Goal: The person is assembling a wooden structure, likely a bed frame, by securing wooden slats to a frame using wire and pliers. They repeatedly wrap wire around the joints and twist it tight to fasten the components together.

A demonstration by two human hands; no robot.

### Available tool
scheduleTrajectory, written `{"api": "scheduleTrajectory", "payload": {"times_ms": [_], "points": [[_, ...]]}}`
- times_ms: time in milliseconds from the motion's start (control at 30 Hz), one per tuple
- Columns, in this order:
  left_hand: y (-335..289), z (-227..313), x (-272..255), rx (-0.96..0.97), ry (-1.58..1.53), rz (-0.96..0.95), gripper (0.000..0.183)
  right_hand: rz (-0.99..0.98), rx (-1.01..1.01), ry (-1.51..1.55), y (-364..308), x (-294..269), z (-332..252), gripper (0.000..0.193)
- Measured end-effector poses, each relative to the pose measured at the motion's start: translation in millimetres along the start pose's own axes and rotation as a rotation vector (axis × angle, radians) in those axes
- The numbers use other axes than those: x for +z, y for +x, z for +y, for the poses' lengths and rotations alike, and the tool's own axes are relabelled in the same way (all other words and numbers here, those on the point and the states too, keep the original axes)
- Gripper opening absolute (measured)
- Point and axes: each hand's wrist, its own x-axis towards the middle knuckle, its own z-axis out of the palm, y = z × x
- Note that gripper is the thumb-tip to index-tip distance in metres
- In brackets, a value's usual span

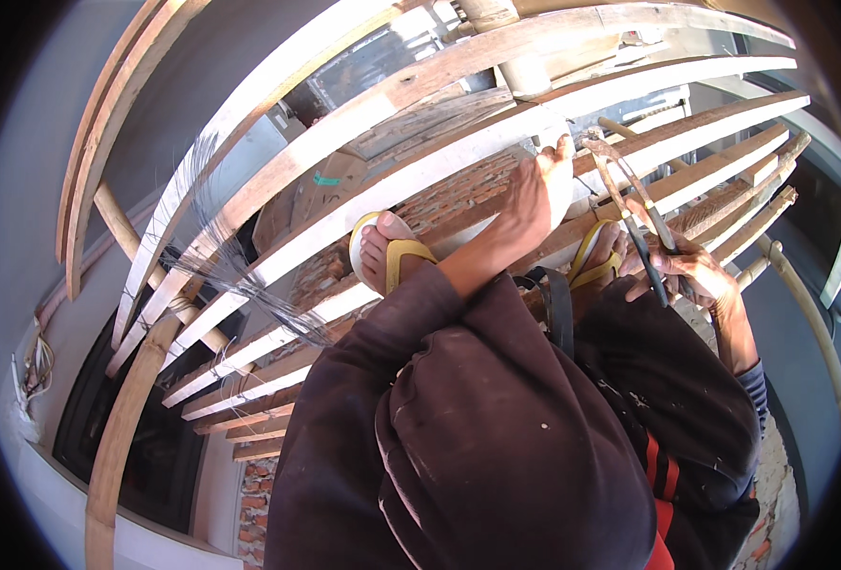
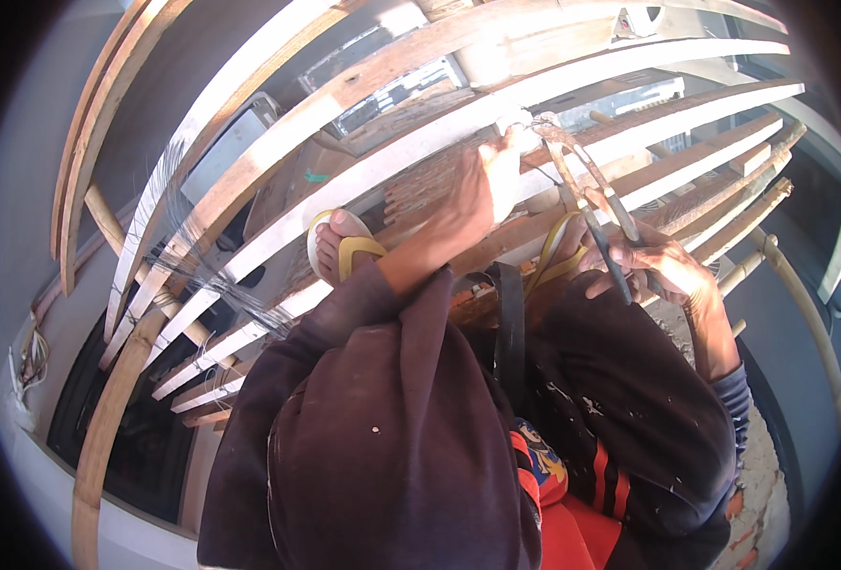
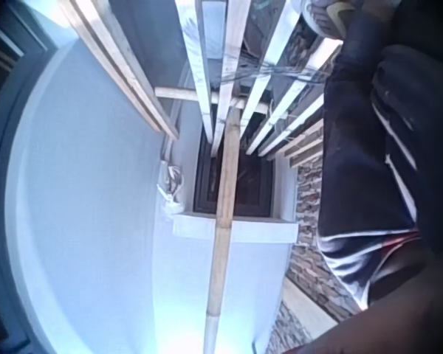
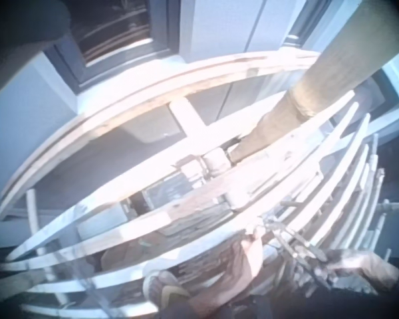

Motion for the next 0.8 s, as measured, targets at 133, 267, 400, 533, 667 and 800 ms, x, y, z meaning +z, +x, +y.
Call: {"api": "scheduleTrajectory", "payload": {"times_ms": [133, 267, 400, 533, 667, 800], "points": [[-7, 5, 5, 0.132, -0.062, 0.091, 0.030, 0.244, -0.049, 0.067, 11, 13, 25, 0.055], [-5, -1, 15, 0.195, -0.314, 0.187, 0.046, 0.142, -0.186, 0.007, 19, 6, 31, 0.052], [4, -4, 16, 0.387, -0.248, 0.500, 0.021, 0.203, -0.328, -0.158, 24, 5, 49, 0.054], [-10, 8, 13, 0.159, -0.519, 0.125, 0.021, 0.273, -0.389, -0.008, 31, 15, 79, 0.048], [-6, 6, 30, 0.225, -0.435, 0.237, 0.022, 0.372, -0.418, -0.076, 35, 17, 86, 0.047], [1, -10, 38, 0.161, -0.643, 0.223, 0.017, 0.366, -0.436, -0.116, 52, 18, 85, 0.045]]}}
